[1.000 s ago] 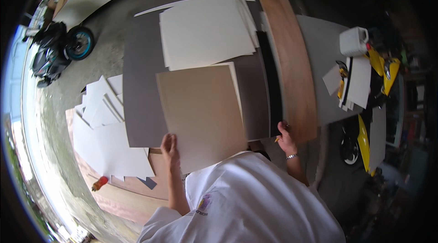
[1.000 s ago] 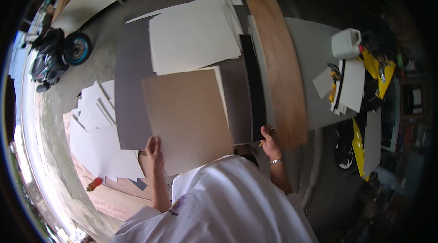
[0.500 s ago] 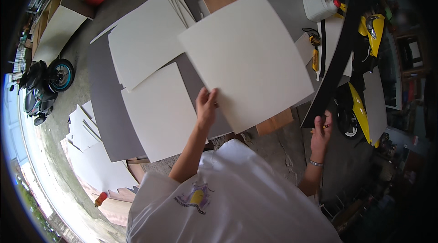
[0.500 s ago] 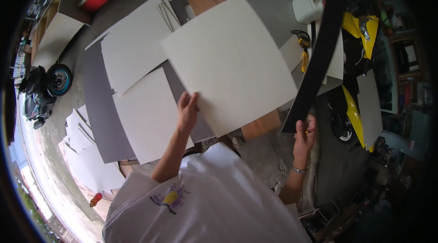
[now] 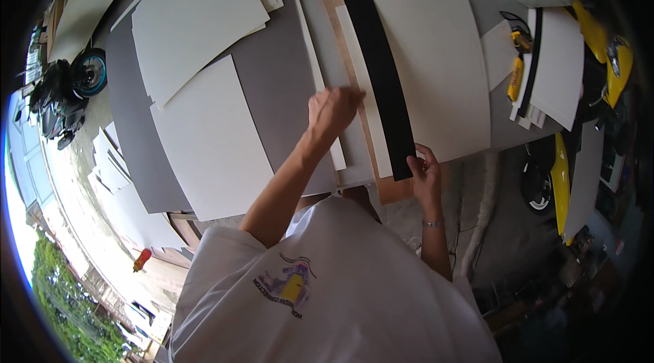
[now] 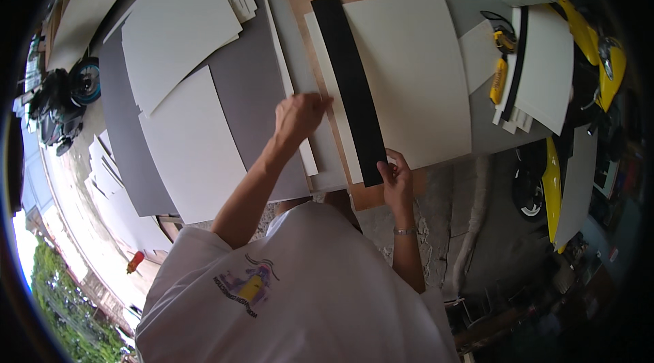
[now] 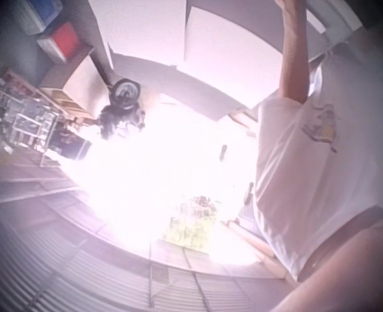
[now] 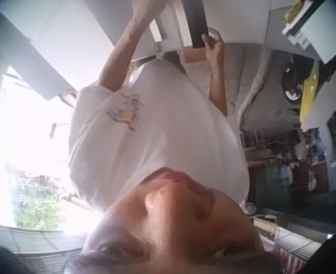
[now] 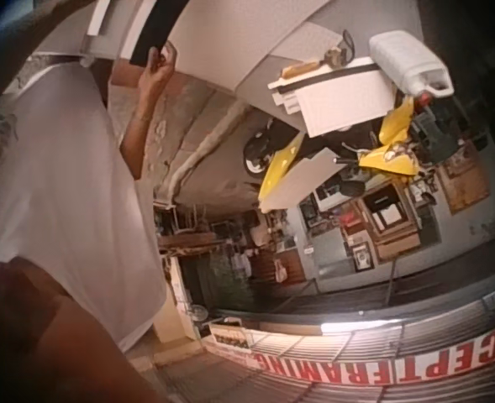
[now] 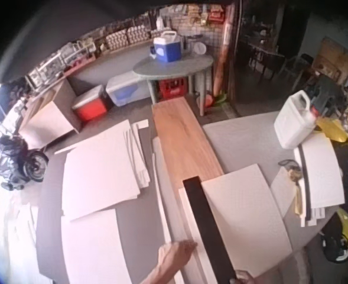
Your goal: The person repeatedly places a black straightedge on white rectangular sheets and marks lines with a pencil. They handle multiple sheets one at a time, repositioning the straightedge and drawing along its edge. The marked sheets remain on the work surface throughout the clip.
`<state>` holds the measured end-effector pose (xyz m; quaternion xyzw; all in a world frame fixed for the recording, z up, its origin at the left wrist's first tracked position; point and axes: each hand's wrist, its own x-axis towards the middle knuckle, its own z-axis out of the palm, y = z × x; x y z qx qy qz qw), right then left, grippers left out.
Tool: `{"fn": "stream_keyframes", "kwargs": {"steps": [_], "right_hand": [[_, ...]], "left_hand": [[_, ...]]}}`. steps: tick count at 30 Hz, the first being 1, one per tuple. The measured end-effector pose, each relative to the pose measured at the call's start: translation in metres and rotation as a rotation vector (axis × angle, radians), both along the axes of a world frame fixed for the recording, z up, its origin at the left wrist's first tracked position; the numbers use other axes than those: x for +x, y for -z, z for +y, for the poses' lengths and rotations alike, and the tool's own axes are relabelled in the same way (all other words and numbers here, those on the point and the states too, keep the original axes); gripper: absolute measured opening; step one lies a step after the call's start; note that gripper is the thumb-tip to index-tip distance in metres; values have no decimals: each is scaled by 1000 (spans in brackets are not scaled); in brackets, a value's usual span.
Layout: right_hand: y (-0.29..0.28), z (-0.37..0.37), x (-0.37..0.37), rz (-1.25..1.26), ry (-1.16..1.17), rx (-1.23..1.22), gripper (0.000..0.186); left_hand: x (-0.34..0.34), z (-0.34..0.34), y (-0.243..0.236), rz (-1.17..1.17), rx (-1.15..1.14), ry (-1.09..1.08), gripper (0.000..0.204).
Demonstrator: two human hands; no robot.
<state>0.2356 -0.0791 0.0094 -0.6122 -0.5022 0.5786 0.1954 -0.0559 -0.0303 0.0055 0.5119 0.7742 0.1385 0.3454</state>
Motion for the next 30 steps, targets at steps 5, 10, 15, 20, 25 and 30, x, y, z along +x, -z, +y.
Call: {"fn": "stream_keyframes", "kwargs": {"steps": [5, 10, 15, 20, 25, 30], "right_hand": [[5, -13, -15, -107, -29, 121, 51], [5, -19, -22, -191, -126, 132, 53], [4, -27, -29, -254, -141, 141, 50], [1, -28, -34, -311, -133, 190, 47], [0, -32, -34, -341, -160, 153, 48], [9, -39, -36, -463, -227, 348, 47]], "left_hand": [[-38, 37, 27, 194, 405, 250, 87], [-56, 63, 55, 229, 463, 394, 116], [-60, 65, 62, 263, 460, 433, 117], [-61, 62, 61, 243, 462, 409, 119], [-61, 63, 63, 222, 480, 404, 121], [-61, 62, 67, 252, 479, 406, 121]]}}
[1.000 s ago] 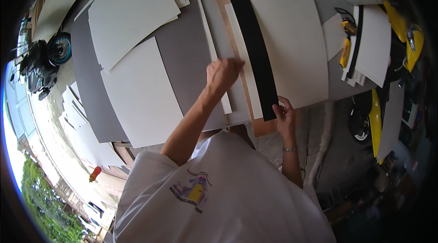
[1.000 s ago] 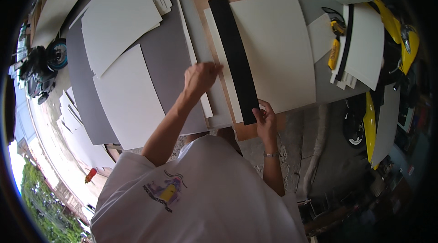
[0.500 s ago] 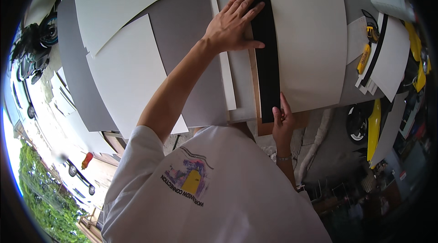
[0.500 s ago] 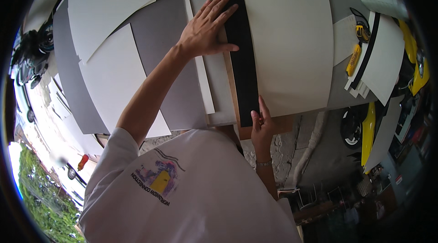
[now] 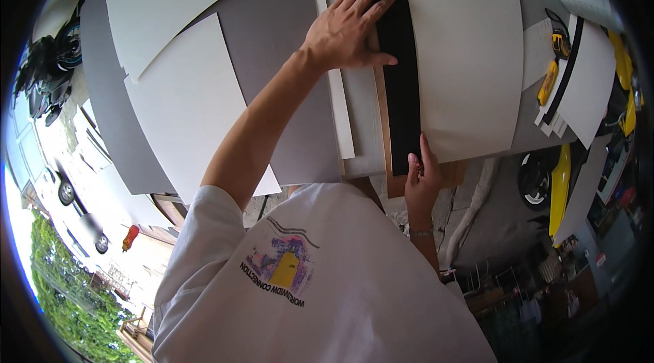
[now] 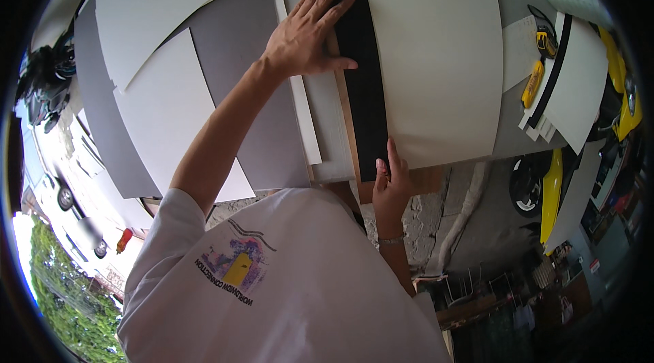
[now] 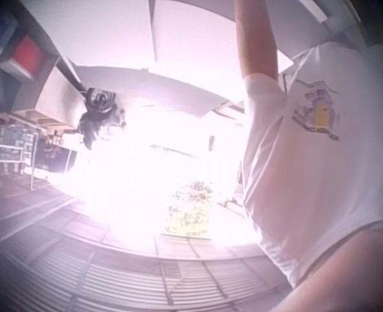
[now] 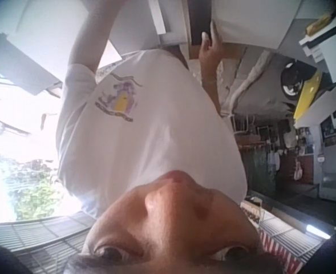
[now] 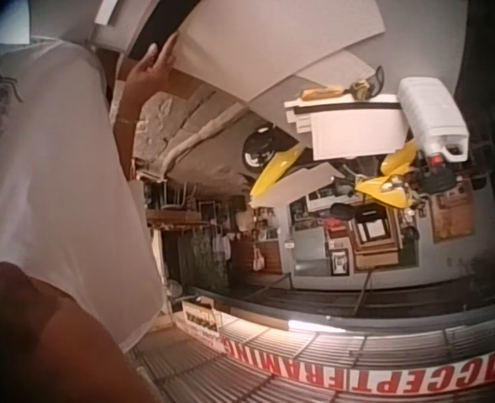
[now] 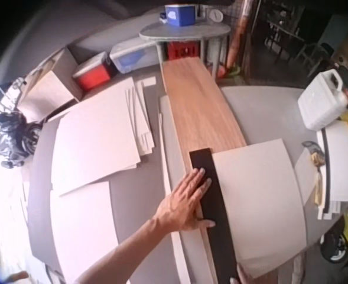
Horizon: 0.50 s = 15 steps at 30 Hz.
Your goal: The person repeatedly places a black straightedge on white rectangular sheets and marks lines with a pencil. They handle multiple sheets one at a time, repositioning the straightedge and drawing along its edge. The marked sheets remain on the work surface throughout the clip.
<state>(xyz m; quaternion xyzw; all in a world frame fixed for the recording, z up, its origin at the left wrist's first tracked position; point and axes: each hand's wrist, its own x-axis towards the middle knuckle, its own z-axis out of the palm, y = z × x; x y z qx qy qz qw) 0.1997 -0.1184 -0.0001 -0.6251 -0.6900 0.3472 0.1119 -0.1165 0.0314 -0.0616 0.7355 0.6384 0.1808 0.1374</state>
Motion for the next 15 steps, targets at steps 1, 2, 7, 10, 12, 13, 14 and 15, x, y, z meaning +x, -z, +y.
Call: {"fn": "stream_keyframes", "kwargs": {"steps": [1, 2, 7, 10, 12, 13, 14, 15], "right_hand": [[-1, -2, 0, -68, -23, 2, 47], [-2, -3, 0, -136, -44, 6, 47], [3, -8, -1, -156, -71, 130, 51], [2, -8, -2, -166, -70, 122, 50], [2, -9, -1, -171, -71, 124, 50], [3, -9, 0, -169, -72, 133, 51], [3, -9, 0, -168, -73, 141, 51], [3, -10, 0, -179, -69, 122, 51]], "left_hand": [[0, 0, 0, -5, 4, 2, 121], [0, 0, 1, -9, 11, 4, 121], [0, -1, 2, -29, 37, 2, 121], [0, -1, 3, -20, 37, -5, 121], [0, -1, 3, -11, 43, -1, 121], [0, -1, 2, -12, 44, -4, 121], [1, -2, 2, -12, 45, -8, 121], [2, -3, 2, -13, 46, -12, 121]]}}
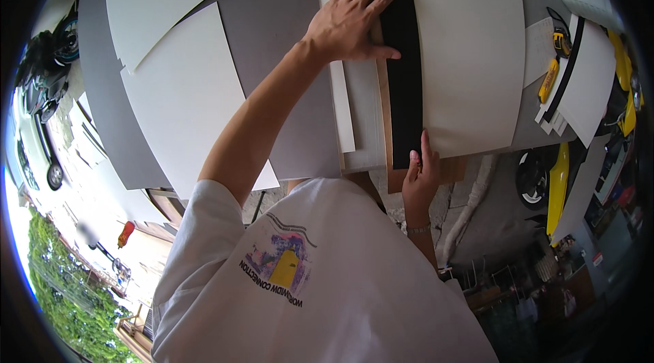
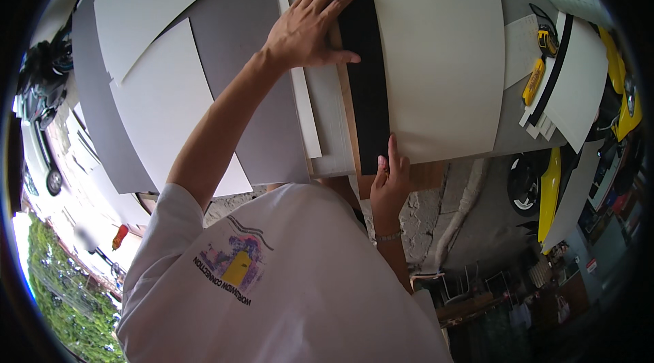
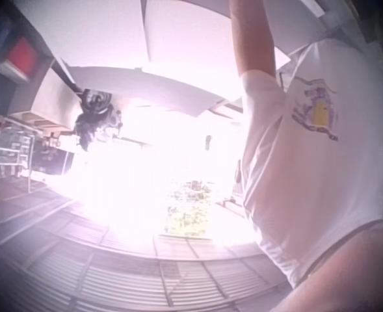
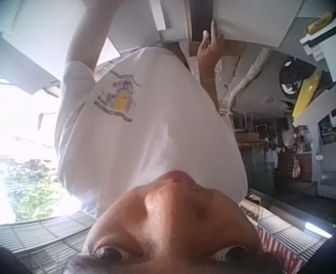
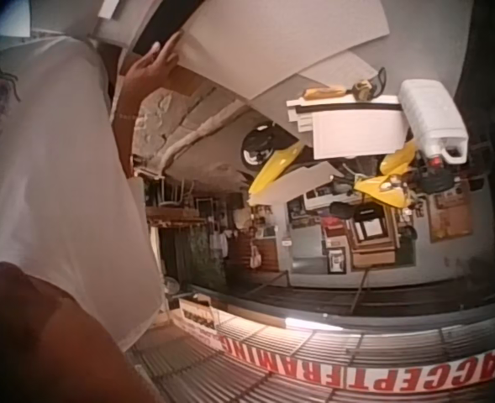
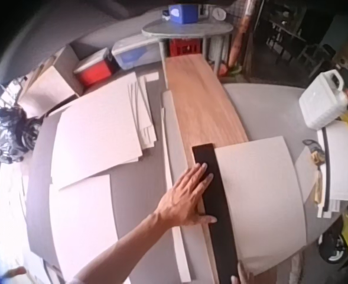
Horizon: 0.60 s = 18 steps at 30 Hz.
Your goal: The person repeatedly places a black straightedge on white rectangular sheets and marks lines with a pencil. They handle multiple sheets one at a time, repositioning the straightedge and drawing along its edge. The marked sheets remain on the work surface throughout the clip.
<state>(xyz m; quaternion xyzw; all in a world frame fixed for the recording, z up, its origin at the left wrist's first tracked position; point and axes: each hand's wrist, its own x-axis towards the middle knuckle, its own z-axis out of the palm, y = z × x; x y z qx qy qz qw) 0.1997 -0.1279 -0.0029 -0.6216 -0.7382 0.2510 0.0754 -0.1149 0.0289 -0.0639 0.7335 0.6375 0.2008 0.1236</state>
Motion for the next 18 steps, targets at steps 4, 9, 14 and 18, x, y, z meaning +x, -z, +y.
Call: {"fn": "stream_keyframes", "kwargs": {"steps": [4, 9, 14, 18], "right_hand": [[3, -1, 3, -39, -48, 25, 60], [-5, -2, -6, 26, -73, 49, 83], [0, -8, -4, -22, -67, 18, 87], [1, -10, -3, -7, -52, -7, 86]], "left_hand": [[-1, 1, -7, 23, -72, 28, 122], [-7, 6, -23, 32, -169, 100, 123], [-8, 4, -17, 35, -106, 108, 122], [-8, 4, -16, 37, -100, 113, 122]]}}
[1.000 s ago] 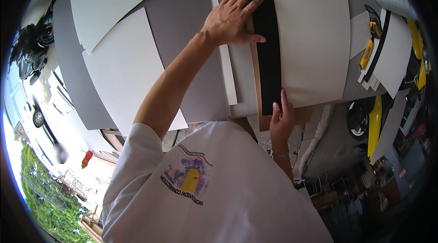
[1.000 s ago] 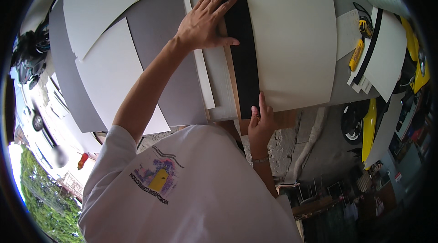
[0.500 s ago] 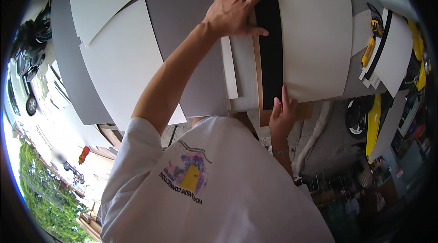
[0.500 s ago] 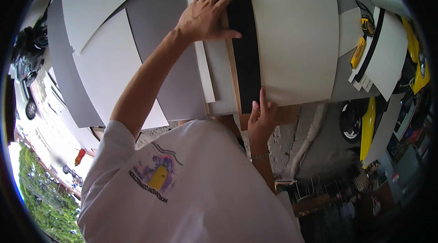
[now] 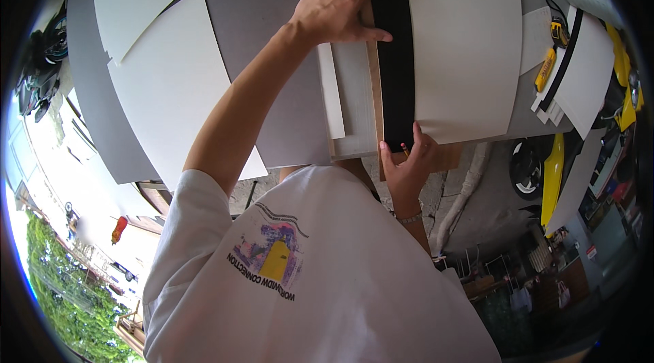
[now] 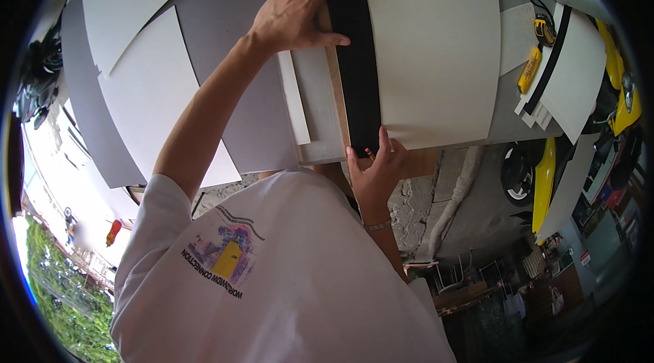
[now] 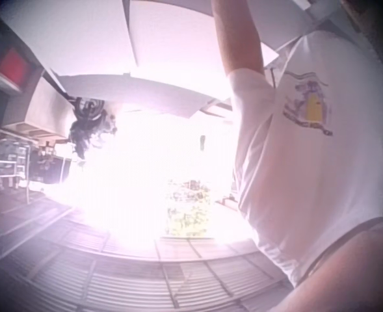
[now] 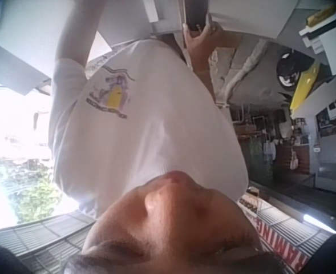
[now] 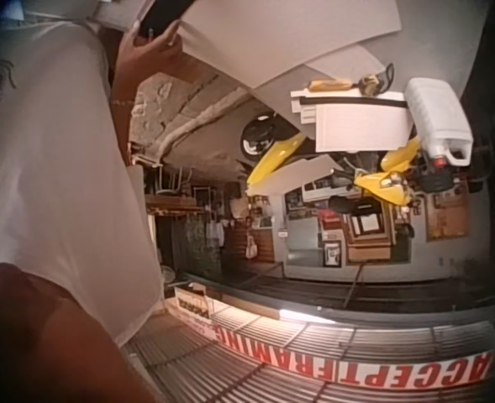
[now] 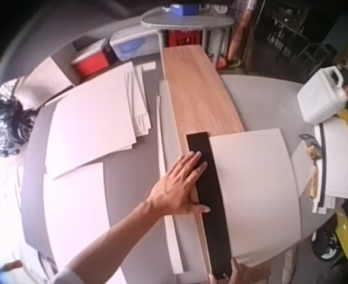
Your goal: The person repeatedly places a black straightedge on white rectangular sheets and marks lines with a pencil. They handle multiple sheets one at a time, repositioning the straightedge and drawing along its edge. The marked sheets remain on the work surface throughout the clip.
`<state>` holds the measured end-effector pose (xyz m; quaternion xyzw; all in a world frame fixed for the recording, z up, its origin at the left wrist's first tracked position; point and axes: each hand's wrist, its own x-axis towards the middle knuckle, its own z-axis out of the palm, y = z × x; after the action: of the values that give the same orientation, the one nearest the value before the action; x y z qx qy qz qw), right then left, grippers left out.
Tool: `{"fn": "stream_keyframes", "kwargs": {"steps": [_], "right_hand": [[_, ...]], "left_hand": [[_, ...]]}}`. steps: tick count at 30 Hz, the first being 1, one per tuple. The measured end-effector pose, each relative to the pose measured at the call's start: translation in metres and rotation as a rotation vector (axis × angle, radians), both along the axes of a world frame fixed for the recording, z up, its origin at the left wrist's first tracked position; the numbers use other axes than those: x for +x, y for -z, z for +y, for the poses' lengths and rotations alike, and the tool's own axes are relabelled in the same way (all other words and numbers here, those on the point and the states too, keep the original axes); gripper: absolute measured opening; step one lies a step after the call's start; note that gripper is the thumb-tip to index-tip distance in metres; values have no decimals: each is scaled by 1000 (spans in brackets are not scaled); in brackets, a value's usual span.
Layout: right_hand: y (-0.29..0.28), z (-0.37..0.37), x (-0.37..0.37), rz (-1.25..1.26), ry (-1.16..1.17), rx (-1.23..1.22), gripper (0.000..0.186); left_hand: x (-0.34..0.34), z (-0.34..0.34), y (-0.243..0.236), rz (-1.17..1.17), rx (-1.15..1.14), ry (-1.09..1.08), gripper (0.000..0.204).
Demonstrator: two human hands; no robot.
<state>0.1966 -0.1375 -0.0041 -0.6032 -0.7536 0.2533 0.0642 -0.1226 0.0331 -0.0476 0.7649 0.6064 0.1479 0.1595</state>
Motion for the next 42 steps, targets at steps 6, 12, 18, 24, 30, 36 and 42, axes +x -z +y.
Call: {"fn": "stream_keyframes", "kwargs": {"steps": [6, 12, 18, 24, 30, 36, 42], "right_hand": [[0, -3, 1, -48, -36, 14, 85], [-2, -4, 1, -22, 1, -31, 82], [2, -3, 5, -34, -45, -9, 81], [0, -3, 2, 29, -11, -60, 78], [1, -2, 4, 8, -53, -12, 77], [0, -1, 3, 29, -48, -14, 77], [0, -2, 2, 33, -34, -11, 76]], "left_hand": [[1, 0, -1, 2, -9, -3, 123], [1, 0, -1, 4, -14, -3, 123], [0, 1, -2, -4, -29, -5, 124], [8, -4, 15, -29, 119, -127, 120], [8, -4, 15, -41, 126, -126, 122], [7, -4, 16, -39, 136, -119, 122], [7, -4, 16, -57, 140, -114, 123]]}}
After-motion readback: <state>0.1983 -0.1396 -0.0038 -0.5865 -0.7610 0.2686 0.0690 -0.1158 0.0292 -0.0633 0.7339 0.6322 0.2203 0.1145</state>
